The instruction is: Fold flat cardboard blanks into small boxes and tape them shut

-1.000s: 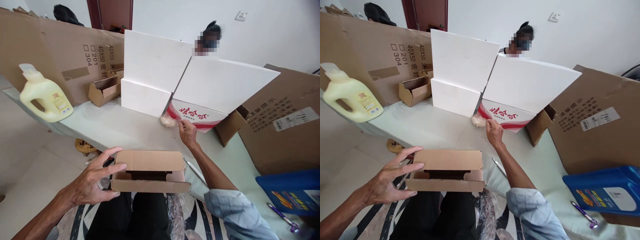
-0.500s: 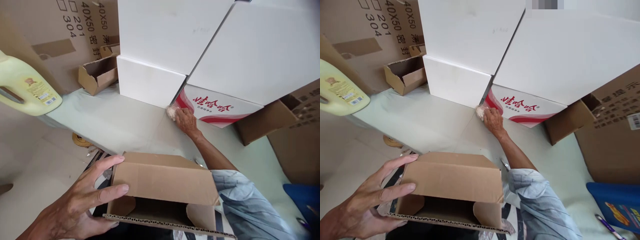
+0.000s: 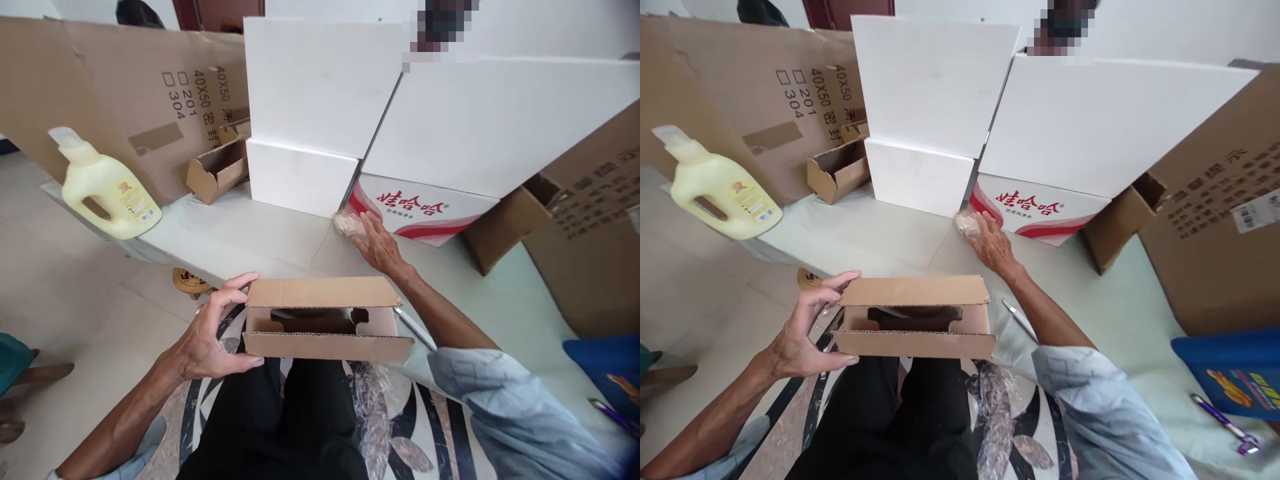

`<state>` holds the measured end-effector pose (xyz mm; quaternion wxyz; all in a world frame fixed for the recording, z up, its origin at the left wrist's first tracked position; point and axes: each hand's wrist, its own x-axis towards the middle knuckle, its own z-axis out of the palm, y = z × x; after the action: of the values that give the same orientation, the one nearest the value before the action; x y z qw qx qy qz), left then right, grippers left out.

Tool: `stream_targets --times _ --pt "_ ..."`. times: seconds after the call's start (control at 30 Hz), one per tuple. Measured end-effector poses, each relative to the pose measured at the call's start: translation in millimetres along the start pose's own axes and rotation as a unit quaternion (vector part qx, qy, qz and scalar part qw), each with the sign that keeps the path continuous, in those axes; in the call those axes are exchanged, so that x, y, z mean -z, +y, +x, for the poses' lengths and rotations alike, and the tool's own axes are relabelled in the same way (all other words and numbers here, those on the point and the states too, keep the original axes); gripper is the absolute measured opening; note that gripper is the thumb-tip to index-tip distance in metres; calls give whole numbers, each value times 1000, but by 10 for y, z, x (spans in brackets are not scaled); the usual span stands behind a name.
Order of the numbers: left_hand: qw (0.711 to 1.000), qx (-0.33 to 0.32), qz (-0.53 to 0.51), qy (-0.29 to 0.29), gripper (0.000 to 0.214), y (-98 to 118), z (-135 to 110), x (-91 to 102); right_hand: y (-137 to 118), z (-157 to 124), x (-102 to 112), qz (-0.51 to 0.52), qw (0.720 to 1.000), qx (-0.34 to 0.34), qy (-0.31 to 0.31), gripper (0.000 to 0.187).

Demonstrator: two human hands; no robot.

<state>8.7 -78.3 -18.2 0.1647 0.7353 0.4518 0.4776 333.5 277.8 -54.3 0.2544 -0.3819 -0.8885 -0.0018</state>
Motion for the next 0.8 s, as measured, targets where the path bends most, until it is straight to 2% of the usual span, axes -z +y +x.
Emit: stream_targets --times 0.1,0.17,0.27,0.37,0.47,0.53,0.6,0.67,0.8 --pt "1000 16 -10 6 76 -29 -23 6 -453 -351 493 122 984 -18 129 46" --pt "1000 15 8 -6 67 -32 -22 23 -833 -654 871 178 971 -3 161 25" --pt "998 -11 60 -34 64 -6 4 67 -1376 -1041 1376 202 964 79 153 17" --pt "990 -17 98 -95 79 59 66 146 -1719 -1238 1669 177 959 188 114 11" --pt "979 10 119 -166 88 143 177 266 -1841 -1284 1759 99 955 241 139 11" --pt "970 27 127 -204 92 182 274 350 -1866 -1276 1749 63 954 262 130 12" --pt "959 39 140 -242 96 191 375 418 -1889 -1249 1709 48 954 287 65 21" --pt "946 50 162 -277 100 164 466 460 -1917 -1201 1663 39 952 301 -26 33" --pt "926 52 191 -322 105 45 593 477 -1970 -1054 1644 -24 951 259 -166 55"
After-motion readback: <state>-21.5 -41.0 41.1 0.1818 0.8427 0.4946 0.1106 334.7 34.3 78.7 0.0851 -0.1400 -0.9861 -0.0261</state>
